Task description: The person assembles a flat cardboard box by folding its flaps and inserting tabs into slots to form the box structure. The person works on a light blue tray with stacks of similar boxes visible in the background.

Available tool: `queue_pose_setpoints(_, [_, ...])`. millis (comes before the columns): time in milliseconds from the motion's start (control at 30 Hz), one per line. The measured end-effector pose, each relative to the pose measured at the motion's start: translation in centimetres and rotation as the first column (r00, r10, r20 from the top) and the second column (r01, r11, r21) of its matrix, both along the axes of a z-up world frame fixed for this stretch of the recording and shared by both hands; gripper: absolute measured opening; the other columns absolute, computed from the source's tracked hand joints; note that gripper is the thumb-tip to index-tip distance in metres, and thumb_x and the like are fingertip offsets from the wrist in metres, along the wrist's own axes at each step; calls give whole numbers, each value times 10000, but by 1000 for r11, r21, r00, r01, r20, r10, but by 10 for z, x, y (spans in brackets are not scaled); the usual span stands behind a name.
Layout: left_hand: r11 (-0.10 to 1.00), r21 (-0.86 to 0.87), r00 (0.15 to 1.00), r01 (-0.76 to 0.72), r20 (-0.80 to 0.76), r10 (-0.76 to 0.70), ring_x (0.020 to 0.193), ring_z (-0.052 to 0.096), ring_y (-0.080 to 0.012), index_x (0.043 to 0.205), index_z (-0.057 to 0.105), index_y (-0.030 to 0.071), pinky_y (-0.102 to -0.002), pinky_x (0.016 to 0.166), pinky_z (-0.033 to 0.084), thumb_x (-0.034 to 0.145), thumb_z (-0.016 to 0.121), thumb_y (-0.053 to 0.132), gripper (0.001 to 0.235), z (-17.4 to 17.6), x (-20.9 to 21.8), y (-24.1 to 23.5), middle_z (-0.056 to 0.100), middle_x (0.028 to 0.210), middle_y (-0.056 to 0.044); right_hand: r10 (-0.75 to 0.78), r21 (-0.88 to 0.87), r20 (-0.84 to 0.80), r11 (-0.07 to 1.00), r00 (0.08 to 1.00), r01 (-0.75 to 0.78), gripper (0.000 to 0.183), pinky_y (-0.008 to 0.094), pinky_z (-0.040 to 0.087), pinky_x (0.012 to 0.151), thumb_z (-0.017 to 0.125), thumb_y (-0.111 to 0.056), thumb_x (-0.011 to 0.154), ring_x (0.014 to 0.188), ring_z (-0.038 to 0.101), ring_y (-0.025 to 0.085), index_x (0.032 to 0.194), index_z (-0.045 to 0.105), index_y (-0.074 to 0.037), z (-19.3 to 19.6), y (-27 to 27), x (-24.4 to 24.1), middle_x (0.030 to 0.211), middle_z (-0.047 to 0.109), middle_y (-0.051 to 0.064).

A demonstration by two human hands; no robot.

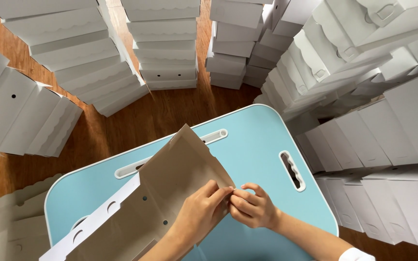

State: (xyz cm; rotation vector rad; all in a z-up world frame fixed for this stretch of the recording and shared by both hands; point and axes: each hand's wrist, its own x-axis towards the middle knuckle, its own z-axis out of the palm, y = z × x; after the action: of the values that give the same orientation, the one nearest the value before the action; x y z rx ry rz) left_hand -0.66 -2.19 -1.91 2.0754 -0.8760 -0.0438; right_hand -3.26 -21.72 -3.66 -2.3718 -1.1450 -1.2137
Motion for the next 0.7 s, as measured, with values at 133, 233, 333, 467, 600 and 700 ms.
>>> queue_pose_setpoints(133, [1000,5,1000,19,-2,-19,649,568,-191,1199,682,128,-349,440,463,948,694,100,253,3,0,2,535,841,-22,75,-13,-42,997,996,-75,206,326,531,762,502,22,922,786,653,166,769,554,-105,4,-2,2,820,622,50])
queue_pose_setpoints(233, [999,13,991,30,130,-32,706,599,-213,1251,654,82,-345,518,507,929,720,41,332,-5,-4,-1,602,928,-36,93,8,-53,996,994,-92,235,337,569,790,496,50,918,783,644,174,738,534,-95,2,-3,4,781,606,56])
queue_pose_setpoints(333, [1000,-4,997,4,75,-3,743,617,-236,1295,625,74,-365,462,506,941,635,-11,364,-7,-12,-1,603,1043,-85,82,7,-58,997,995,-81,269,351,587,811,565,27,931,789,653,177,697,496,-86,2,-1,1,788,610,64])
queue_pose_setpoints(467, [1000,28,1000,-4,20,4,699,573,-236,1320,620,114,-377,429,475,952,659,30,379,-8,-14,1,573,948,-59,108,24,-59,994,992,-106,259,356,589,811,541,48,917,784,649,181,695,507,-80,-1,-2,0,793,601,67])
queue_pose_setpoints(600, [997,72,992,-29,121,21,636,527,-223,1231,666,73,-357,439,457,930,690,39,303,-17,-19,-3,517,829,-47,138,3,-36,990,990,-138,241,349,570,775,520,35,906,762,633,172,710,523,-105,0,-2,1,798,600,57])
queue_pose_setpoints(700, [990,126,977,-65,212,37,625,506,-230,1253,663,57,-360,436,446,917,673,13,339,-25,-22,-4,496,805,-42,123,7,-41,992,992,-123,271,349,553,770,512,40,911,751,617,168,683,490,-105,0,0,1,779,582,52])
